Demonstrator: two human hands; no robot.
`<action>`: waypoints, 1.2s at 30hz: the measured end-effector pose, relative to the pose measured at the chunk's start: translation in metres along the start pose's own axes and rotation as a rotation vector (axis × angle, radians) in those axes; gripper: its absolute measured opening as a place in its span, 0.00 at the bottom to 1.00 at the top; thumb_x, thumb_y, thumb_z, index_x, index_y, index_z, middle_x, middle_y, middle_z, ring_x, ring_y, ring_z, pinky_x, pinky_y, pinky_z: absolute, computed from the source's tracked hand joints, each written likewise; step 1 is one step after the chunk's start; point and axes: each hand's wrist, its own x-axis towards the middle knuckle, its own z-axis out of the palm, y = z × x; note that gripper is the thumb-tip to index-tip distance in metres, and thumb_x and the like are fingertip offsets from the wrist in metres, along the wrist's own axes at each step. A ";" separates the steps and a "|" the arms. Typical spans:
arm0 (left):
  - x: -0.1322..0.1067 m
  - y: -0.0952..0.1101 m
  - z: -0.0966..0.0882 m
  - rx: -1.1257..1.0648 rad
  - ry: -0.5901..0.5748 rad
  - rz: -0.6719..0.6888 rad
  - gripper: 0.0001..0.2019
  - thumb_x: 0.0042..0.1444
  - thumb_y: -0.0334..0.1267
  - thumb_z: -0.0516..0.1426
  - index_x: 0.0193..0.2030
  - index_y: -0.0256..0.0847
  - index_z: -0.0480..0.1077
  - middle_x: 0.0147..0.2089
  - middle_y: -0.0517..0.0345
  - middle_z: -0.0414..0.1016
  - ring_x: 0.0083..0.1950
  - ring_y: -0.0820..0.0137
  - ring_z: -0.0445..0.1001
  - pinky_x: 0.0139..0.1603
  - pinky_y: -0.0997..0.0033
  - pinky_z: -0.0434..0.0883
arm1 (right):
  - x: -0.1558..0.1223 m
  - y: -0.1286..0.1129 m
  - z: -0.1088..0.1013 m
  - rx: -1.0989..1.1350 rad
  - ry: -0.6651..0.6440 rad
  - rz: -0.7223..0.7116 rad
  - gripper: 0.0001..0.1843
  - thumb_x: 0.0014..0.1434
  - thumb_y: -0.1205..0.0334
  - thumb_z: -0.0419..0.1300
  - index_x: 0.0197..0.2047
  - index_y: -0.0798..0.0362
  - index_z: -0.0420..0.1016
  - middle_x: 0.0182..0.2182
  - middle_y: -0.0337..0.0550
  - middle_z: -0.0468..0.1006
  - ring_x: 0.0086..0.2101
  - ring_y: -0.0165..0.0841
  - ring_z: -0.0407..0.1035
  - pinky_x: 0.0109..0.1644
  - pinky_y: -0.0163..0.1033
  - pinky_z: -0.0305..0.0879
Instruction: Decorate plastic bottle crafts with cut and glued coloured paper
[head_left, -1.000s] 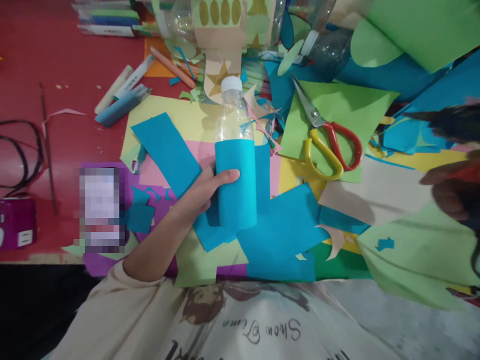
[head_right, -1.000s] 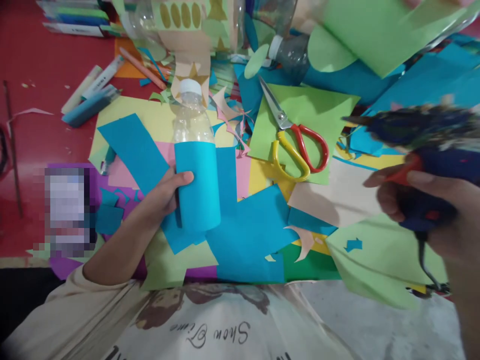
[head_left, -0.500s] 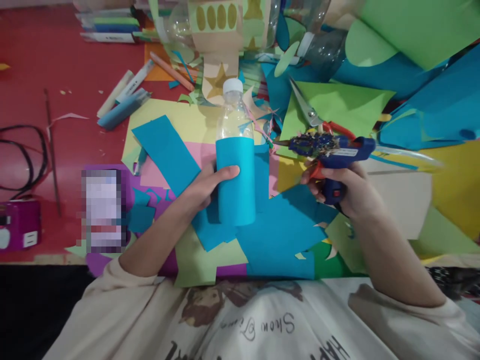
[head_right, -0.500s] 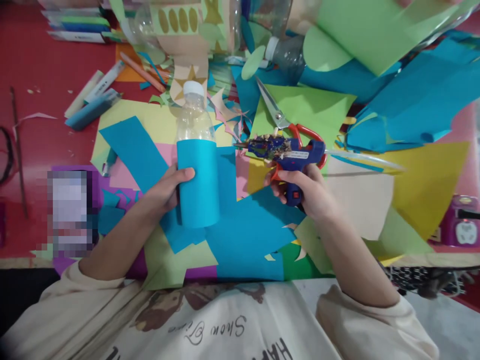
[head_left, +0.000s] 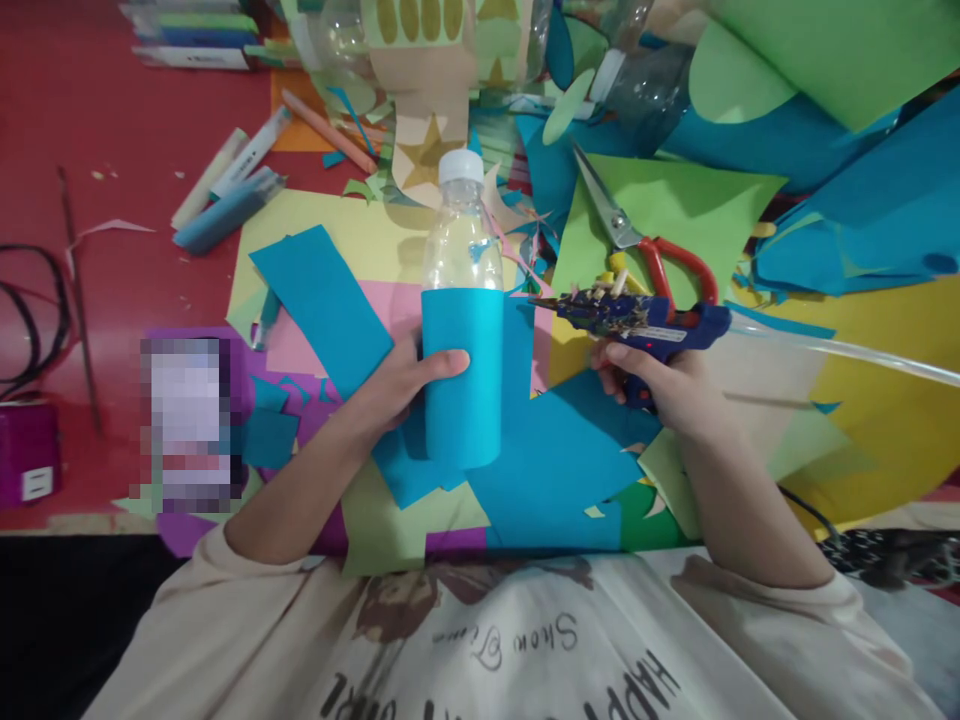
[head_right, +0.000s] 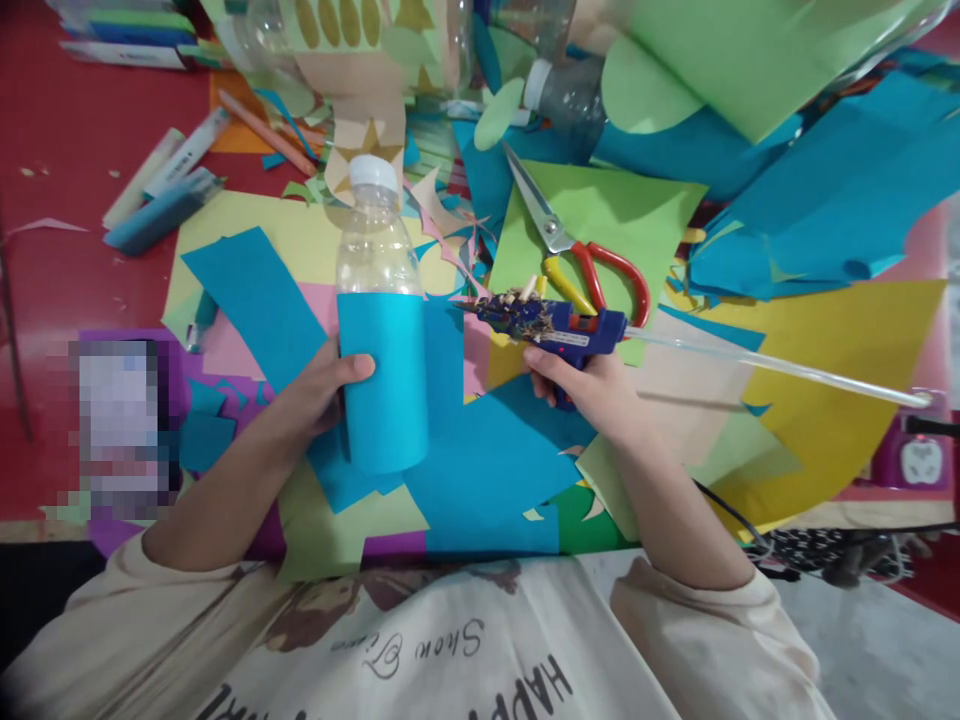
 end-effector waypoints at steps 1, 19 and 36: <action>0.000 0.000 0.000 -0.009 -0.003 0.003 0.39 0.39 0.51 0.69 0.60 0.47 0.68 0.44 0.52 0.82 0.44 0.54 0.80 0.37 0.63 0.79 | 0.000 0.000 0.001 -0.011 0.008 -0.006 0.19 0.52 0.46 0.66 0.23 0.52 0.69 0.15 0.37 0.69 0.15 0.26 0.60 0.18 0.34 0.55; -0.001 0.002 0.003 -0.015 -0.017 -0.007 0.35 0.37 0.48 0.70 0.56 0.48 0.71 0.44 0.53 0.81 0.43 0.53 0.80 0.38 0.59 0.78 | -0.001 -0.003 0.006 -0.062 0.042 -0.032 0.20 0.53 0.49 0.64 0.19 0.51 0.65 0.13 0.36 0.68 0.15 0.26 0.60 0.19 0.34 0.56; -0.001 0.002 0.002 -0.010 -0.027 0.020 0.35 0.37 0.50 0.69 0.56 0.48 0.70 0.45 0.53 0.81 0.45 0.52 0.80 0.39 0.60 0.78 | -0.002 -0.007 0.007 -0.124 0.070 0.054 0.22 0.47 0.46 0.65 0.15 0.51 0.65 0.12 0.38 0.67 0.15 0.25 0.59 0.19 0.33 0.57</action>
